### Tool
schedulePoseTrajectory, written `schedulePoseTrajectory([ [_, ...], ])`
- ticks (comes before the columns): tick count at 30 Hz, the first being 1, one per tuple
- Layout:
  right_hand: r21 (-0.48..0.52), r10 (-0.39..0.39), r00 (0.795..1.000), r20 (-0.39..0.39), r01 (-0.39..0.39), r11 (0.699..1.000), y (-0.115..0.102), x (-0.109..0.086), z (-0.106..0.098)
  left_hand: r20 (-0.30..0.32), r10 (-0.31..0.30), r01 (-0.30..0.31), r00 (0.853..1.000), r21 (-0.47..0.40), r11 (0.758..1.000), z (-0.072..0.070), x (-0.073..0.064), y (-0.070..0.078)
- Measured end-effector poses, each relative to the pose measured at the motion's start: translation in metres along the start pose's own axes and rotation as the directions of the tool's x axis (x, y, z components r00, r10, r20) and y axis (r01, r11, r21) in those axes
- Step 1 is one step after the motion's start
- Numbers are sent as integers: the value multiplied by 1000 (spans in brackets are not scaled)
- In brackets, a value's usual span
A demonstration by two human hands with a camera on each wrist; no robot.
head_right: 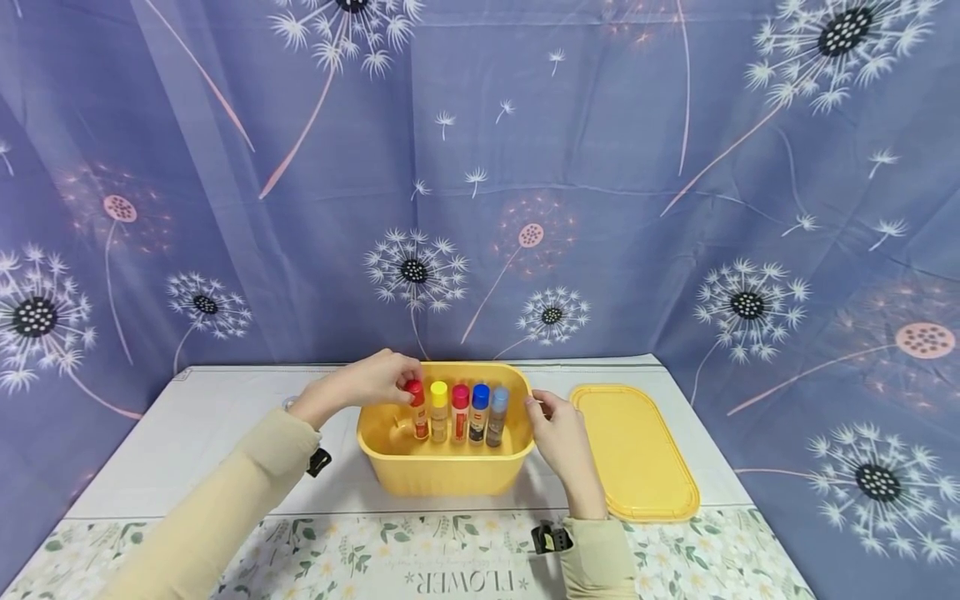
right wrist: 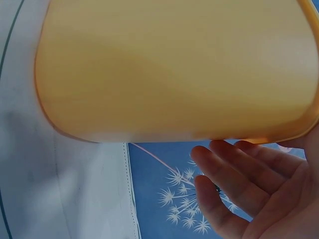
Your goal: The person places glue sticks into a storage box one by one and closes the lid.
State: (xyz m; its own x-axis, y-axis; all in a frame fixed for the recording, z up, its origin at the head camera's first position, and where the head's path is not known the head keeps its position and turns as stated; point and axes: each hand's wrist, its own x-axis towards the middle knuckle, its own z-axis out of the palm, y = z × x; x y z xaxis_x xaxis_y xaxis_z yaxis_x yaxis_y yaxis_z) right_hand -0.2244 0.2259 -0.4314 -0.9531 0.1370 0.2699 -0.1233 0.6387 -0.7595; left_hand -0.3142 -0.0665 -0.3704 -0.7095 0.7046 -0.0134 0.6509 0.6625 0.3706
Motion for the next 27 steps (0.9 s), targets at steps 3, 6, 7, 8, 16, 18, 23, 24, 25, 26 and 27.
schedulePoseTrajectory([
  [3,-2,-1,1000,-1,1,1000,0,0,0,4,7,-7,1000,1,1000,2,1,0],
  [6,-4,-6,1000,-3,6,1000,0,0,0,4,7,-7,1000,8,1000,4,1,0],
  [7,-5,-7,1000,-3,7,1000,0,0,0,7,5,-5,1000,9,1000,4,2,1],
  [8,-4,-6,1000,-2,6,1000,0,0,0,10,2,-2,1000,9,1000,5,2,1],
  [16,-1,-5,1000,5,5,1000,0,-1,1,27,-29,29,999,-3,1000,8,1,4],
  [18,-2,-6,1000,0,6,1000,0,0,1,25,-35,35,999,-6,999,8,1,4],
  [23,1,-10,1000,-3,10,1000,0,0,2,37,-44,44,998,-9,999,9,0,3],
  [24,0,-11,1000,-4,11,1000,0,-1,2,38,-44,44,998,-9,999,8,1,3],
  [25,1,-11,1000,-5,11,1000,0,-1,2,39,-42,42,998,-11,999,9,1,3],
  [26,0,-11,1000,-6,11,1000,0,-1,2,39,-39,40,998,-12,999,8,1,2],
  [27,-1,-10,1000,-7,10,1000,0,-1,2,37,-38,38,999,-9,999,8,2,2],
])
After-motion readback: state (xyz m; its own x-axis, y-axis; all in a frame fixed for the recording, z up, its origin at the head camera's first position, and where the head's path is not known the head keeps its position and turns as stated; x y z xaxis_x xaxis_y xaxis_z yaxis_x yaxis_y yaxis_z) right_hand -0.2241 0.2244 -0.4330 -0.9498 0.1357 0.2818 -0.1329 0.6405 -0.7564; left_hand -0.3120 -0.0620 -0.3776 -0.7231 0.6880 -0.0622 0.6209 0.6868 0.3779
